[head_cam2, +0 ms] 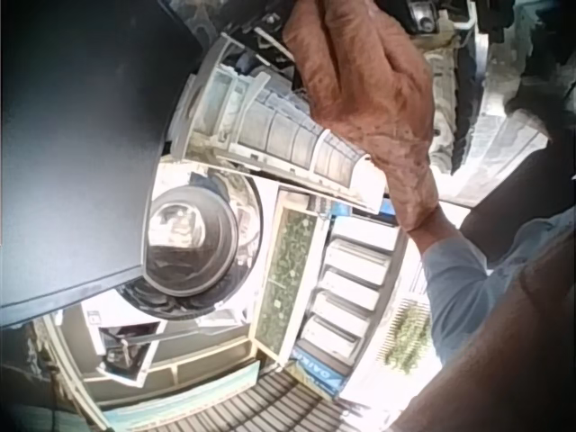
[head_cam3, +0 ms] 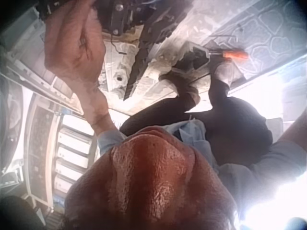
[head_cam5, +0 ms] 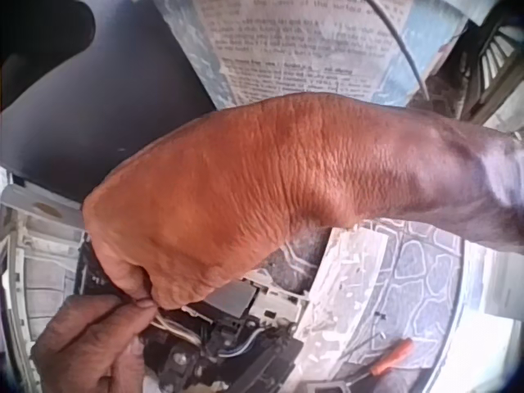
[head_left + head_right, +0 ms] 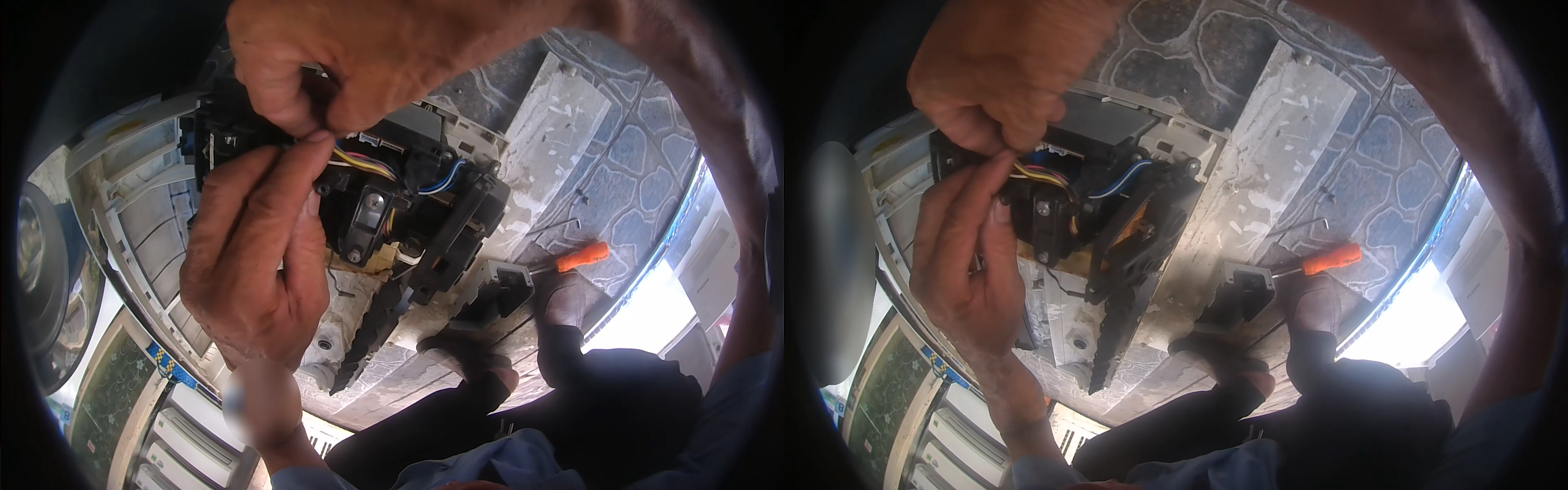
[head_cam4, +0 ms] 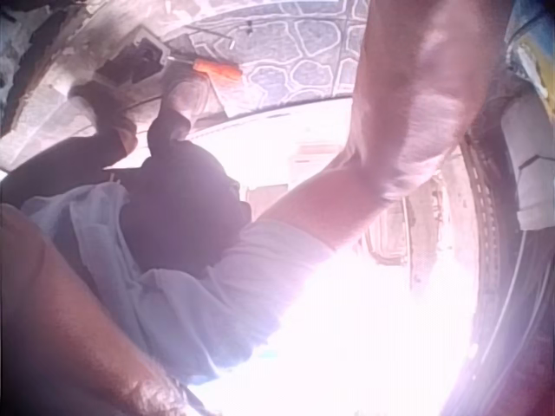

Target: The person repairs an air conditioner by connecting wires, securing components with a screwdriver, and reattaching the front cover. The person uses a screwdriver to tighten screws and handles various internal parts and the appliance casing.

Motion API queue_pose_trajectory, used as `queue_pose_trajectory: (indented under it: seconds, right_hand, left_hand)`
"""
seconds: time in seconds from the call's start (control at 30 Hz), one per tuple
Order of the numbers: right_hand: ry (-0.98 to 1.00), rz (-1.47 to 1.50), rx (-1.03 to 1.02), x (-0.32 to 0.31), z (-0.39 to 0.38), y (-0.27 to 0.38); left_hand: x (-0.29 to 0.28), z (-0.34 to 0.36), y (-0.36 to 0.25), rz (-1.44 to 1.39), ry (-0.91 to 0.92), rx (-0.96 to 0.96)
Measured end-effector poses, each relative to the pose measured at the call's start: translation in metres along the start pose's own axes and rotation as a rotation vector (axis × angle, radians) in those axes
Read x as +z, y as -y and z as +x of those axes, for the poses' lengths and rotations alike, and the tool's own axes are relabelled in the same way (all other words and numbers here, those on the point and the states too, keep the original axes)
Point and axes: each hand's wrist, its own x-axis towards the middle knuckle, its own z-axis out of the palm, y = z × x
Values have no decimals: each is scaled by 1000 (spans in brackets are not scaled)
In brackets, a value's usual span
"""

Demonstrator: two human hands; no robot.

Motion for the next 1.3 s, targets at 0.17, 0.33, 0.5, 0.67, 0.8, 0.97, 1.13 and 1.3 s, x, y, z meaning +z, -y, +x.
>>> queue_pose_trajectory:
  seconds: [0.17, 0.33, 0.5, 0.67, 0.8, 0.97, 1.13, 1.3]
  right_hand:
    - [-40, -30, -24, 4, 16, -6]
    - [-69, -47, -29, 8, 32, -10]
    - [-80, -44, -37, 8, 34, -7]
    - [-103, -54, -16, 5, 5, 10]
    - [-147, -62, 34, 7, -21, 23]
    - [-207, 18, 99, 8, -31, 28]
    - [-224, 452, 90, 34, -26, -7]
    - [-23, 1090, 242, 55, -11, -28]
  left_hand:
    - [1, 1, -1, -13, -10, -2]
    - [1, 0, -3, 26, -6, -4]
    - [2, -3, -1, 4, -13, -16]
    - [2, -3, -3, -18, -2, -14]
    - [-3, 1, -6, -49, 30, -18]
    - [-12, 4, -5, -34, 93, -26]
    - [-24, 10, 0, -81, 200, -78]
    - [-22, 10, 0, -155, 200, -75]
